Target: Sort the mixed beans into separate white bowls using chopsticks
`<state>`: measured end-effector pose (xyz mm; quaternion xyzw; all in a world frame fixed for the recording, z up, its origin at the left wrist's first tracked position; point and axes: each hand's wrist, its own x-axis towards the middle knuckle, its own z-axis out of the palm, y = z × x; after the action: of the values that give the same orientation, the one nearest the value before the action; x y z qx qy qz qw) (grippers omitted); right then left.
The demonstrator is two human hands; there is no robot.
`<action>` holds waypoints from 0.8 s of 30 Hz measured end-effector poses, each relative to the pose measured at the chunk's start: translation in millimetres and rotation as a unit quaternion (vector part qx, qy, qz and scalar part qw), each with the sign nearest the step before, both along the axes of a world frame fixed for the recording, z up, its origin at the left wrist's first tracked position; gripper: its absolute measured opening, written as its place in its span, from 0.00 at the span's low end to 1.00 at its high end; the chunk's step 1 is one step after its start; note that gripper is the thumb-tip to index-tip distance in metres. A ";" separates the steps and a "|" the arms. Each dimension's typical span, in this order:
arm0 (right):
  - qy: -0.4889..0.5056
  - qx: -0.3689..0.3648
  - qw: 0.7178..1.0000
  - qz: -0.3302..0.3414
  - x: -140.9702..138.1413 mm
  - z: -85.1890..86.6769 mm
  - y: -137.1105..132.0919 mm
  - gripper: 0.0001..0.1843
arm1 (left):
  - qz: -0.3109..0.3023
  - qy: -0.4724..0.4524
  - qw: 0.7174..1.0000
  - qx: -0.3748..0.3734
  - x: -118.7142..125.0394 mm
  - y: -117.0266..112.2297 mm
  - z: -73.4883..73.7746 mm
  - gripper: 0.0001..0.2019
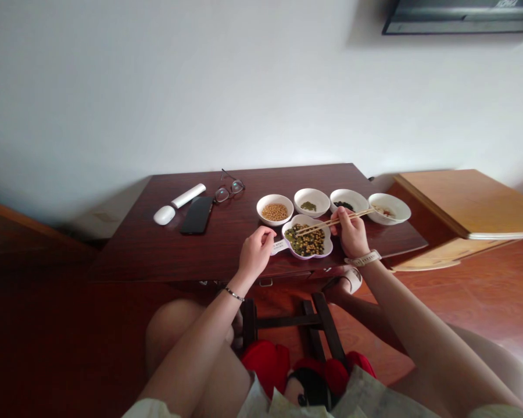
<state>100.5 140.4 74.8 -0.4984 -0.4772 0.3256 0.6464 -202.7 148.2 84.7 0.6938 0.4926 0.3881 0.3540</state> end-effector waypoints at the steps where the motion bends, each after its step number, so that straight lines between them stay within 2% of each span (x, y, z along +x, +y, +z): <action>1: -0.004 0.001 1.000 0.002 0.0 -0.1 -0.1 0.30 | -0.001 -0.002 1.000 0.001 -0.1 -0.2 -0.2 0.10; 14: -0.052 -0.003 0.999 0.002 0.3 1.1 -1.6 0.30 | -0.005 -0.003 1.000 -0.003 0.0 -2.3 1.9 0.09; 24: -0.026 -0.005 1.000 0.005 3.1 -3.5 0.2 0.30 | -0.004 -0.008 1.000 -0.002 -0.5 -0.6 -2.3 0.09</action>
<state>103.6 140.6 71.3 -0.5076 -0.4949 0.3180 0.6295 -203.2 147.6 82.4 0.6915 0.4883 0.3912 0.3610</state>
